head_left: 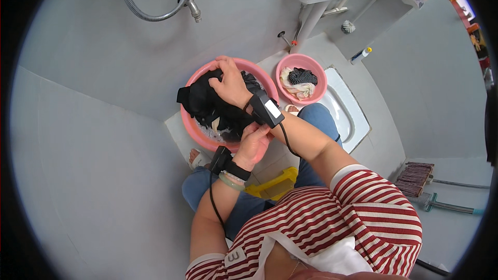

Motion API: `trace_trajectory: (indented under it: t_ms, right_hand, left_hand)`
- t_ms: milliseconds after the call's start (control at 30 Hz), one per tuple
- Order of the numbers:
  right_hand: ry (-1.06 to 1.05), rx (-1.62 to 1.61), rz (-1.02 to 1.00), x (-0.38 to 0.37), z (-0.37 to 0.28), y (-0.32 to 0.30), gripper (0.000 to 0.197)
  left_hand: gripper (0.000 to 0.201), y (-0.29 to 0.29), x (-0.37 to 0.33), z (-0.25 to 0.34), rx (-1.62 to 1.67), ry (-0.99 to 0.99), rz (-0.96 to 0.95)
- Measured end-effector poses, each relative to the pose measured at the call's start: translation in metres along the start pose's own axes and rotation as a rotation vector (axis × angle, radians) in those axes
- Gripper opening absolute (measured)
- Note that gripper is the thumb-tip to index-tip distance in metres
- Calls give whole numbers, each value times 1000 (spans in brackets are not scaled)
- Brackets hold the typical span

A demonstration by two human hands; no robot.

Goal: Hand-washing laundry in plastic basins in a bathroom environment.

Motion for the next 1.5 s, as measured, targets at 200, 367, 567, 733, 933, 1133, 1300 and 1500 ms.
trace_trajectory:
  t_ms: [200,367,567,733,933,1133,1300,1500]
  right_hand:
    - [770,-615,-171,6,11,23,19]
    - [827,-733,-159,7,15,23,15]
    - [725,-537,-178,9,14,22,19]
    - [518,-240,-167,3,28,19,21]
    - [-45,117,-43,-5,-3,7,24]
    - [-394,232,-111,-2,-36,10,27]
    - [-815,502,-506,30,-38,14,26]
    - [-95,669,-1003,68,78,-10,34]
  left_hand:
    - [43,5,2,-2,65,-70,-149]
    - [46,23,-1,-4,136,-84,-187]
    - [39,13,0,-6,123,-64,-172]
    - [33,12,1,-8,85,-34,-110]
    - [38,-5,-2,-3,-5,114,107]
    - [36,-15,-2,1,58,208,247]
    - [34,-33,3,36,-904,-131,61]
    - [43,-109,31,124,-1121,307,695]
Point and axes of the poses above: each hand's wrist, its own x-axis away from the middle knuckle, its own y-axis out of the palm, z = x × y, the point moved 8 cm from there along -x, towards the middle knuckle, and after that the axes turned 4 degrees about z, right-handed, at the moved point
